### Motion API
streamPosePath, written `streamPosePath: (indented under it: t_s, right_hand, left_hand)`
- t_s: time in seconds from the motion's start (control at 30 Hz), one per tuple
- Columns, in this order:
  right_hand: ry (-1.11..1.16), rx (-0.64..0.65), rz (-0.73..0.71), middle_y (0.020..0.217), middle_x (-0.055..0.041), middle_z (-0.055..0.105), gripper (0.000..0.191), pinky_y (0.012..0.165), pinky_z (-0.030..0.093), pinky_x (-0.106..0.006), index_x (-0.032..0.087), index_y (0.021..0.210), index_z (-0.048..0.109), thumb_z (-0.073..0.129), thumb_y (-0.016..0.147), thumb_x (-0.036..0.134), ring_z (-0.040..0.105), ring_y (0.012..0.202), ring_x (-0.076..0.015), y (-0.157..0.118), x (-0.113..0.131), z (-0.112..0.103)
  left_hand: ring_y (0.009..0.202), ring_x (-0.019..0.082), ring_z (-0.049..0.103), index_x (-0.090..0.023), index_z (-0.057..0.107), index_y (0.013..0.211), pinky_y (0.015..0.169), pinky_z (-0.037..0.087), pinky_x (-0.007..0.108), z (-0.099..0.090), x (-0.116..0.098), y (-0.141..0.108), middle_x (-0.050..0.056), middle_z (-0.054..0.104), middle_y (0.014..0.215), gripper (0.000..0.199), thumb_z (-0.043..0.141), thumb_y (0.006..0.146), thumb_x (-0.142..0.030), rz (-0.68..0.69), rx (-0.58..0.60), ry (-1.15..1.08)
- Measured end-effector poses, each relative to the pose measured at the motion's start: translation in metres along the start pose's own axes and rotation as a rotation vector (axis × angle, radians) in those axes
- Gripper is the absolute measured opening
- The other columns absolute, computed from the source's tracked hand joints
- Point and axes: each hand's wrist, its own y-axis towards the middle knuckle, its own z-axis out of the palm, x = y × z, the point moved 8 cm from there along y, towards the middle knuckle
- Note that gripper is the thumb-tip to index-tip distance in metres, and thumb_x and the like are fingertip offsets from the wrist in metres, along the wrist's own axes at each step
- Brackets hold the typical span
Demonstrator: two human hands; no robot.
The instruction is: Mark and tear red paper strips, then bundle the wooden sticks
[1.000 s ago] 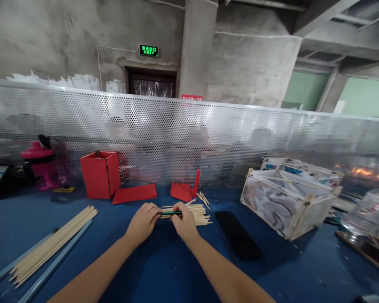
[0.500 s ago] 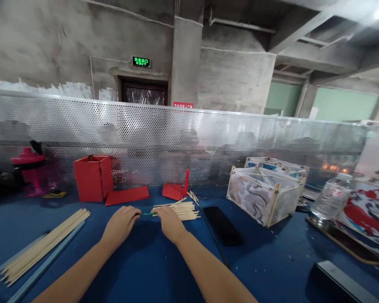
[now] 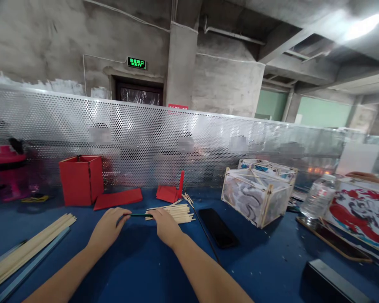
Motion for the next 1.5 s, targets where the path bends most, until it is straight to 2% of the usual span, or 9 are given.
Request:
streamPosePath:
  t_s: [0.17,0.4,0.77,1.03,1.17,1.23,1.33,1.4,1.5]
  right_hand:
    - [-0.024,0.008,0.009,0.116,-0.0087,0.067,0.045,0.095,0.046,-0.034,0.02,0.125,0.058,0.037,0.088,0.002,0.058,0.108,-0.0198,0.001,0.002,-0.001]
    - [-0.037,0.017,0.0,0.12,-0.0098,0.066,0.043,0.099,0.044,-0.033,0.017,0.126,0.058,0.038,0.089,0.004,0.058,0.111,-0.0195,0.002,0.0,0.001]
    - [-0.056,-0.032,-0.03,0.111,-0.0093,0.07,0.036,0.094,0.048,-0.037,0.019,0.122,0.061,0.038,0.095,0.012,0.061,0.103,-0.0208,0.003,-0.003,0.0]
    - [-0.094,-0.032,-0.068,0.116,-0.0096,0.067,0.034,0.1,0.044,-0.037,0.017,0.123,0.058,0.039,0.095,0.011,0.058,0.108,-0.0206,0.0,0.01,-0.009]
    - [-0.114,-0.017,-0.068,0.114,-0.0082,0.067,0.032,0.097,0.046,-0.035,0.018,0.122,0.059,0.041,0.096,0.01,0.058,0.107,-0.0193,0.001,0.011,-0.008]
    - [-0.122,-0.016,-0.061,0.111,-0.0076,0.068,0.03,0.095,0.047,-0.036,0.018,0.119,0.06,0.042,0.096,0.01,0.059,0.105,-0.0191,0.001,0.009,-0.007]
    - [-0.134,-0.028,-0.042,0.113,-0.0069,0.065,0.022,0.089,0.051,-0.041,0.018,0.115,0.06,0.052,0.095,0.02,0.062,0.101,-0.0204,0.004,0.002,-0.006]
    - [-0.141,-0.044,-0.023,0.116,-0.007,0.063,0.023,0.085,0.053,-0.042,0.018,0.114,0.06,0.056,0.094,0.028,0.063,0.099,-0.0209,0.008,-0.006,-0.009]
    - [-0.148,-0.087,0.02,0.121,-0.0077,0.061,0.026,0.085,0.053,-0.042,0.019,0.116,0.06,0.057,0.094,0.031,0.062,0.1,-0.0213,0.02,-0.024,-0.017]
  left_hand:
    - [0.091,0.023,0.063,-0.025,0.069,0.094,0.086,0.05,0.038,-0.002,0.002,0.001,0.003,0.072,0.093,0.025,0.045,0.091,-0.03,0.0,-0.009,-0.054]
    - [0.094,0.023,0.063,-0.025,0.07,0.095,0.087,0.049,0.039,0.001,0.011,-0.001,0.003,0.072,0.095,0.025,0.046,0.091,-0.03,-0.038,-0.003,-0.091]
    - [0.09,0.024,0.062,-0.023,0.065,0.087,0.083,0.048,0.037,0.004,0.013,0.0,0.004,0.069,0.09,0.02,0.048,0.089,-0.032,-0.079,0.003,-0.088]
    - [0.087,0.024,0.061,-0.023,0.062,0.083,0.081,0.047,0.037,0.002,0.01,-0.001,0.004,0.067,0.087,0.019,0.047,0.088,-0.032,-0.064,-0.009,-0.121]
    - [0.086,0.024,0.06,-0.023,0.061,0.081,0.081,0.046,0.037,0.002,0.009,-0.001,0.004,0.067,0.086,0.019,0.046,0.089,-0.032,-0.045,-0.008,-0.144]
    - [0.086,0.024,0.06,-0.023,0.061,0.082,0.081,0.046,0.038,0.002,0.007,-0.001,0.004,0.066,0.086,0.019,0.045,0.089,-0.032,-0.034,-0.006,-0.15]
    - [0.086,0.024,0.06,-0.024,0.061,0.081,0.082,0.047,0.038,0.001,0.002,-0.002,0.004,0.066,0.086,0.019,0.045,0.088,-0.033,-0.011,-0.003,-0.153]
    - [0.088,0.024,0.06,-0.024,0.06,0.081,0.083,0.047,0.037,-0.001,-0.003,-0.002,0.004,0.066,0.087,0.02,0.045,0.089,-0.034,0.0,-0.011,-0.153]
    - [0.092,0.025,0.061,-0.024,0.059,0.087,0.086,0.048,0.039,-0.007,-0.004,-0.002,0.005,0.065,0.092,0.022,0.043,0.09,-0.039,-0.021,-0.058,-0.142]
